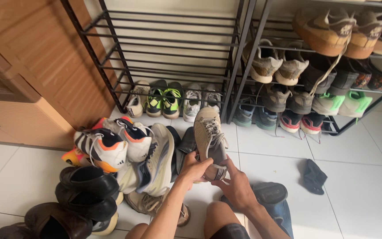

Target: The person organizes a pile of shoes on the floor by picking up pairs and placing them onto a multi-tiered metal shoe rack. They handle sneakers, loafers, and boots, arranging them neatly on the shelves.

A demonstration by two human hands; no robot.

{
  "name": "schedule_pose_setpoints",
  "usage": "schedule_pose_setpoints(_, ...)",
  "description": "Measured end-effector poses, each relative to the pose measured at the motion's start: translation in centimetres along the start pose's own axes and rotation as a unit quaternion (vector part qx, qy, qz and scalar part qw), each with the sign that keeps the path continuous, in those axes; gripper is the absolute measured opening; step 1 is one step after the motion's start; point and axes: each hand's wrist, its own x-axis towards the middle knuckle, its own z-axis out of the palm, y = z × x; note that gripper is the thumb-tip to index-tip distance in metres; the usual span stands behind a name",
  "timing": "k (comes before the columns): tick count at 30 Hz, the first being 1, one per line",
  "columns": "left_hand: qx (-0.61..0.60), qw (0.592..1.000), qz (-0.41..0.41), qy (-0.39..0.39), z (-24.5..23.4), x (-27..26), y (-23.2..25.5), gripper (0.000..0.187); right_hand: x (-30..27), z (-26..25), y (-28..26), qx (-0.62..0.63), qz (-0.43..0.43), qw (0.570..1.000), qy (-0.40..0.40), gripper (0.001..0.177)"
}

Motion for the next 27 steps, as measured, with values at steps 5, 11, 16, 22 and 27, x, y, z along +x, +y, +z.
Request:
schedule_pose_setpoints(5, 0.003, 1.000, 0.018, 0.004, -5.3, -1.4, 3.8, 0.066, 1.8, 1.9, -5.7, 0.029, -0.053, 0.998, 0.026, 0.074)
schedule_pose_setpoints(11, -0.042, 0.995, 0.070, 0.053, -12.2, -0.4, 8.4, 0.068, 7.4, 4.7, -12.4, -0.012, -0.061, 0.998, 0.032, 0.057)
schedule_pose_setpoints(16, -0.056, 0.990, 0.077, 0.106, -17.5, 1.9, 11.0, 0.061, 13.9, 8.2, -16.3, -0.044, -0.108, 0.992, 0.040, 0.058)
schedule_pose_setpoints(22, -0.092, 0.981, 0.010, 0.173, -22.5, 4.9, 11.1, 0.054, 19.5, 13.2, -18.0, -0.086, -0.099, 0.991, -0.010, 0.057)
schedule_pose_setpoints(27, -0.114, 0.968, 0.002, 0.225, -26.1, 7.4, 7.9, 0.059, 21.9, 17.3, -17.2, -0.042, -0.173, 0.983, -0.040, 0.054)
